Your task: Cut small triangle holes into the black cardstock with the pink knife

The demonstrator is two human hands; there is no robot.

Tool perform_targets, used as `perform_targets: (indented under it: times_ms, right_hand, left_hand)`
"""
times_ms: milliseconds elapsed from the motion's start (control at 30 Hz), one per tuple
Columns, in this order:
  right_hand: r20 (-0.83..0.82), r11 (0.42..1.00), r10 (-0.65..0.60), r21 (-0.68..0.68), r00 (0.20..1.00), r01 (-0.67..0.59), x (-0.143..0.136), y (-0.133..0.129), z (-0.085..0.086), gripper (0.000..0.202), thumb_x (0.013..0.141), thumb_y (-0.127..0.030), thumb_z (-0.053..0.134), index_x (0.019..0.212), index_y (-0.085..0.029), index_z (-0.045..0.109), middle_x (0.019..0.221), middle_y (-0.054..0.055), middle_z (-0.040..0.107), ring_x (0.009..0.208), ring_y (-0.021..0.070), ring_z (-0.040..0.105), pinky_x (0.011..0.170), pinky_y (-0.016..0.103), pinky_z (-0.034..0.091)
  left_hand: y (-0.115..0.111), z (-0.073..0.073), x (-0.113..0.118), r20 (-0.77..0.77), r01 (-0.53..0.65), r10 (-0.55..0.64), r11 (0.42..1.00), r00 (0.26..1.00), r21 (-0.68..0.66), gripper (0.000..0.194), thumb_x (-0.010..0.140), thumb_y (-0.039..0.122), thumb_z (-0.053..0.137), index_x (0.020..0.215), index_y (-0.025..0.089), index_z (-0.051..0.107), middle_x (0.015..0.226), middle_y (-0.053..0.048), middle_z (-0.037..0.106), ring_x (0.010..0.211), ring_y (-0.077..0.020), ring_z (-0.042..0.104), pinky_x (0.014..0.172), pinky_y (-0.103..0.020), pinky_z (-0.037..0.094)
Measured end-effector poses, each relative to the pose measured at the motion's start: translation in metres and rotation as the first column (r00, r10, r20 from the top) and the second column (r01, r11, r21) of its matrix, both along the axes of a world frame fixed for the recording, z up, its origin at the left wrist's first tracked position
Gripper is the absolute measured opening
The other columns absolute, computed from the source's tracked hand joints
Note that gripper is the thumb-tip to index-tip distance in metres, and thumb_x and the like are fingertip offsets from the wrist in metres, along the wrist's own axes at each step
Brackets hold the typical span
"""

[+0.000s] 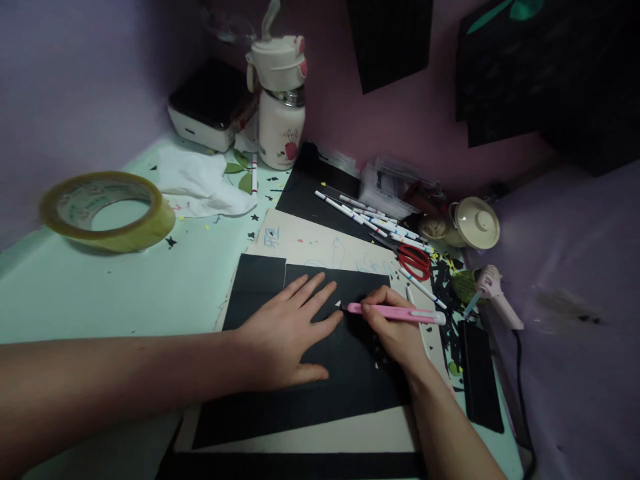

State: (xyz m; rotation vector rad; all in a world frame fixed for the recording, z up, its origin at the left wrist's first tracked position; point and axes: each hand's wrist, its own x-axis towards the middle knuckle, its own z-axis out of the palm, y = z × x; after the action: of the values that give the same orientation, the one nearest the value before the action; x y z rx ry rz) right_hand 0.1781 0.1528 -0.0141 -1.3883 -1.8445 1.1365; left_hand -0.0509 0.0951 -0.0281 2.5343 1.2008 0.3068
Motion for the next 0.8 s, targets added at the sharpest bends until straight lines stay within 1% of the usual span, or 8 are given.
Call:
perform_targets:
  times_ms: [167, 300, 433, 533, 667, 800]
  right_hand:
    - [0.012, 1.0, 0.004, 0.003, 1.0, -0.004, -0.0001, -0.0004, 0.0007, 0.018, 0.081, -0.033, 0.064, 0.071, -0.02, 0.06, 0.063, -0.002, 0.059, 0.058, 0.0125, 0.05, 0.052, 0.022, 0.038]
    - [-0.007, 1.0, 0.0, 0.015, 1.0, 0.0, -0.0004, -0.0008, 0.0003, 0.016, 0.081, -0.032, 0.064, 0.071, -0.02, 0.06, 0.065, -0.001, 0.061, 0.06, 0.0129, 0.052, 0.054, 0.022, 0.04]
    - [-0.006, 1.0, 0.009, -0.001, 1.0, -0.009, -0.0008, -0.0006, -0.0001, 0.018, 0.081, -0.034, 0.064, 0.071, -0.02, 0.06, 0.063, -0.002, 0.06, 0.058, 0.0127, 0.05, 0.052, 0.022, 0.038]
    - [-0.016, 0.999, -0.018, 0.026, 1.0, 0.019, -0.0012, -0.0004, 0.0, 0.017, 0.082, -0.033, 0.064, 0.071, -0.02, 0.06, 0.066, -0.001, 0.061, 0.059, 0.0129, 0.053, 0.054, 0.022, 0.04]
    - [-0.009, 1.0, 0.002, 0.016, 1.0, -0.002, -0.002, -0.0008, 0.0006, 0.016, 0.081, -0.032, 0.064, 0.071, -0.02, 0.06, 0.066, -0.001, 0.062, 0.06, 0.0132, 0.053, 0.055, 0.023, 0.04]
    - [-0.016, 0.998, -0.034, 0.044, 0.999, 0.035, -0.0018, -0.0013, 0.0012, 0.016, 0.081, -0.031, 0.063, 0.07, -0.02, 0.06, 0.067, -0.001, 0.062, 0.06, 0.0135, 0.054, 0.055, 0.023, 0.041]
  left_hand:
    - [0.0007, 0.0001, 0.0003, -0.003, 0.002, -0.002, 1.0, 1.0, -0.001, 0.076, 0.084, 0.07, 0.043, 0.145, 0.024, 0.035, 0.159, -0.017, 0.01, 0.146, -0.0377, 0.003, 0.116, -0.051, 0.007]
    - [0.0015, -0.0004, 0.0009, -0.007, -0.001, 0.001, 1.0, 1.0, -0.002, 0.077, 0.084, 0.07, 0.044, 0.145, 0.024, 0.036, 0.16, -0.015, 0.01, 0.146, -0.0374, 0.003, 0.116, -0.051, 0.007]
    - [0.0012, -0.0006, 0.0007, -0.009, -0.005, 0.005, 1.0, 1.0, -0.002, 0.077, 0.083, 0.07, 0.044, 0.145, 0.025, 0.036, 0.16, -0.014, 0.009, 0.146, -0.037, 0.004, 0.116, -0.05, 0.008]
    - [0.0011, 0.0003, 0.0004, -0.007, -0.003, 0.003, 1.0, 1.0, -0.004, 0.077, 0.083, 0.07, 0.044, 0.145, 0.025, 0.036, 0.16, -0.014, 0.01, 0.146, -0.0371, 0.004, 0.116, -0.05, 0.008]
    - [0.0015, 0.0016, 0.0005, -0.006, -0.003, 0.003, 1.0, 1.0, -0.008, 0.077, 0.084, 0.07, 0.044, 0.145, 0.024, 0.037, 0.16, -0.015, 0.011, 0.146, -0.0371, 0.004, 0.116, -0.051, 0.008]
    - [0.0018, 0.0011, 0.0008, -0.006, -0.004, 0.004, 1.0, 1.0, -0.002, 0.077, 0.084, 0.07, 0.044, 0.145, 0.025, 0.036, 0.16, -0.014, 0.01, 0.146, -0.0366, 0.004, 0.116, -0.05, 0.008]
